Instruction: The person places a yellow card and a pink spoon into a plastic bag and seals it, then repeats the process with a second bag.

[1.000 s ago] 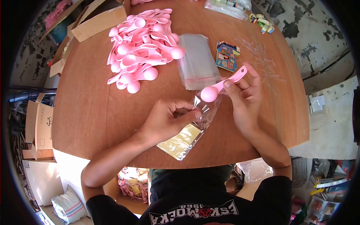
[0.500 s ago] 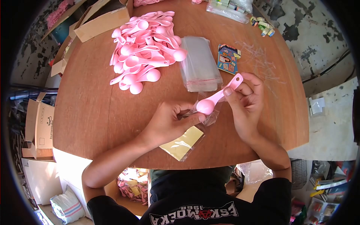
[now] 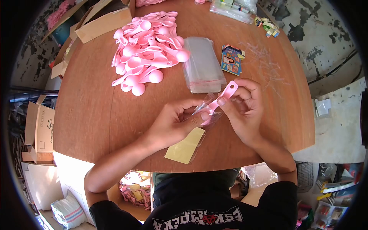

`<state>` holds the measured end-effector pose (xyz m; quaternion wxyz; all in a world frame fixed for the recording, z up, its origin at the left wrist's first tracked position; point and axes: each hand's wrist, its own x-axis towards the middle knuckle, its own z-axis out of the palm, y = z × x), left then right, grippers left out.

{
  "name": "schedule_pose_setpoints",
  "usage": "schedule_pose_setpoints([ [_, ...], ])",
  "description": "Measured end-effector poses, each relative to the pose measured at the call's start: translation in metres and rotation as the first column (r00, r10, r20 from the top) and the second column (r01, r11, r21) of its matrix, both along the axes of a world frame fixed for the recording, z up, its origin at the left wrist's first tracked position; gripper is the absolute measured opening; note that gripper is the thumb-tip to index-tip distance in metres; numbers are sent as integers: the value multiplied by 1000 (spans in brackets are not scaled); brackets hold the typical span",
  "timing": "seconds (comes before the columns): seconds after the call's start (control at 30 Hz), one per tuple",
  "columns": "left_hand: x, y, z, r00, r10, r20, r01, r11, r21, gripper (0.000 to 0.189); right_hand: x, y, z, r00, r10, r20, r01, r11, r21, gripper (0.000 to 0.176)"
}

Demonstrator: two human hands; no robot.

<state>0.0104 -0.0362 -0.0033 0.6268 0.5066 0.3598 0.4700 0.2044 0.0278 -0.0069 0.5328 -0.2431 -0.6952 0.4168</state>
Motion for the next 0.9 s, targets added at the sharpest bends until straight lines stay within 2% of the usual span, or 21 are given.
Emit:
schedule_pose_setpoints([
  [0.03,1,1,0,1000,13,9,-13,1000,2,32,0,-1,1,1000,1,0,-1,1000,0,46],
  [0.1,1,2,-3,999,28,18,-28,1000,3,33,0,-2,3,993,-46,106,30,989,146,46],
  [0.17,1,3,-8,992,87,-94,-75,989,127,34,-2,-5,1,994,-51,101,34,987,160,46],
  [0.3,-1,1,-7,991,90,-97,-79,990,121,35,-5,-5,0,994,-84,76,68,980,185,45],
  [0.37,-2,0,-3,988,116,-99,-112,993,45,31,-4,-5,1,993,-91,80,74,978,194,44],
  [0.53,-3,1,-5,979,147,-139,-128,982,136,30,-1,-3,5,990,-138,30,131,978,160,43],
  [0.6,-2,1,-5,973,167,-160,-136,973,184,30,-3,-4,2,998,-37,51,29,989,145,43],
  [0.7,-2,-1,-8,972,163,-167,-131,974,186,30,-5,-6,1,997,-7,71,-3,990,140,38],
  [0.83,-5,-6,7,987,96,-129,-93,995,24,31,-2,-8,1,991,-8,136,-10,992,129,27],
  [0.87,-5,-6,9,992,60,-111,-65,997,-48,33,-2,-6,6,980,27,195,-65,979,193,22],
  [0.9,-4,-5,7,992,59,-110,-64,997,-49,33,-2,-5,9,965,56,255,-123,960,253,16],
])
